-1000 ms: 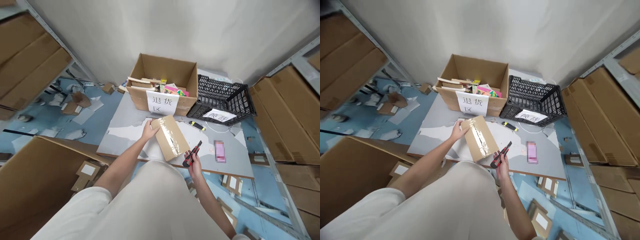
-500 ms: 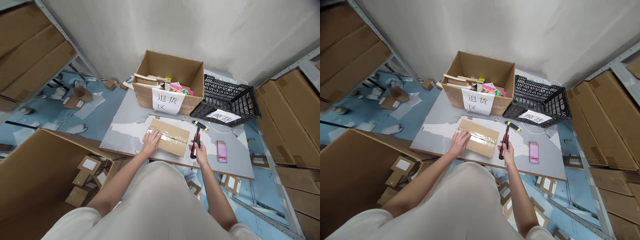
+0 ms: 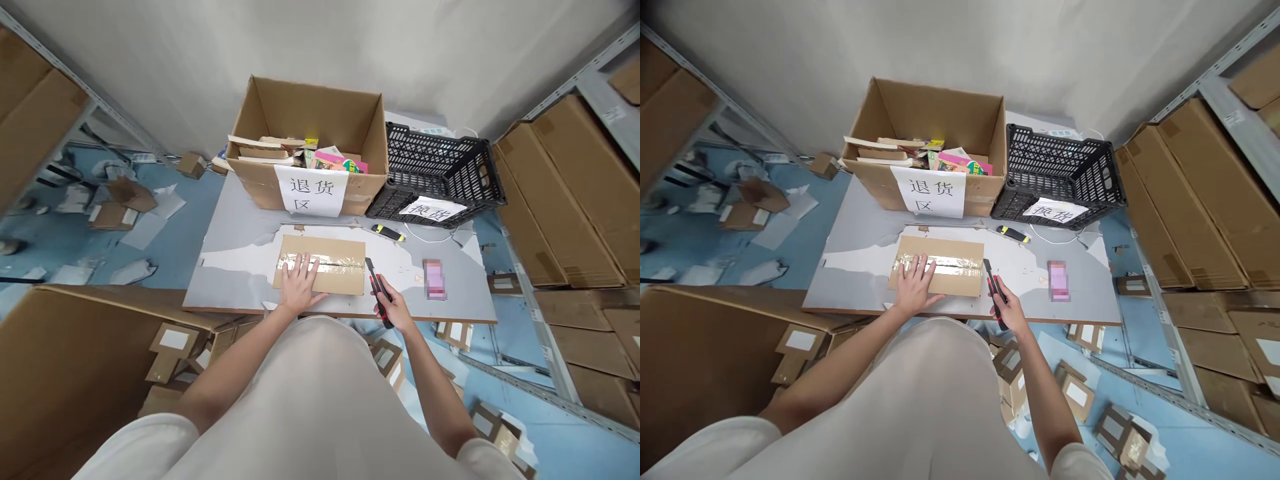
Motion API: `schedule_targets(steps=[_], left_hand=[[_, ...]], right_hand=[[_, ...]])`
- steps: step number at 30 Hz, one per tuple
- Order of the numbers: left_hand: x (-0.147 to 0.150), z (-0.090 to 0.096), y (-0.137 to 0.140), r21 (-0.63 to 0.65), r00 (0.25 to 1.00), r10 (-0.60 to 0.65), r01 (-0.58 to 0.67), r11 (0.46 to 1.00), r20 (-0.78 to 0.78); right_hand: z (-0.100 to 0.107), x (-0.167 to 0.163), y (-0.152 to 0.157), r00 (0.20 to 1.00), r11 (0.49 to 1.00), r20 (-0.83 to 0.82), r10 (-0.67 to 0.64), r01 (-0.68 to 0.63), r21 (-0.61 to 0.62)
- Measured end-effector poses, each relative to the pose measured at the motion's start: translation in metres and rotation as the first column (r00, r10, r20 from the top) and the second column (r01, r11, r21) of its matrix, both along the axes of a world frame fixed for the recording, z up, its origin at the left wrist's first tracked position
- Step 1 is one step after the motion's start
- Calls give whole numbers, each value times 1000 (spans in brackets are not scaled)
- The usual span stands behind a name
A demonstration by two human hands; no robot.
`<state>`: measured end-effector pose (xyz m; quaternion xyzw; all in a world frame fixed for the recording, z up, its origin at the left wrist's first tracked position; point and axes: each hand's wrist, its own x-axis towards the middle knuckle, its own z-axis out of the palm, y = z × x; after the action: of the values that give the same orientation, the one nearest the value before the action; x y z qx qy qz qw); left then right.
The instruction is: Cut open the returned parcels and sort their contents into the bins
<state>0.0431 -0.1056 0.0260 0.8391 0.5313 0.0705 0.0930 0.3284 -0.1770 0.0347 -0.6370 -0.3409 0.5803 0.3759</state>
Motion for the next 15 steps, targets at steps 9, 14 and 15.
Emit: schedule_targets(steps=[9,14,15], left_hand=[[2,-1,1,23,1000,21,-20,1000,-21],[2,-2,2,23,1000,30,-30,999,-6],[2,-2,2,24,1000,31,-31,999,-3]], right_hand=[[-1,13,13,997,997,-5,80,-80,-10],[4,15,15,994,994,2,111,-111,-18],[5,16,16,993,992,4,120,-120,-24]])
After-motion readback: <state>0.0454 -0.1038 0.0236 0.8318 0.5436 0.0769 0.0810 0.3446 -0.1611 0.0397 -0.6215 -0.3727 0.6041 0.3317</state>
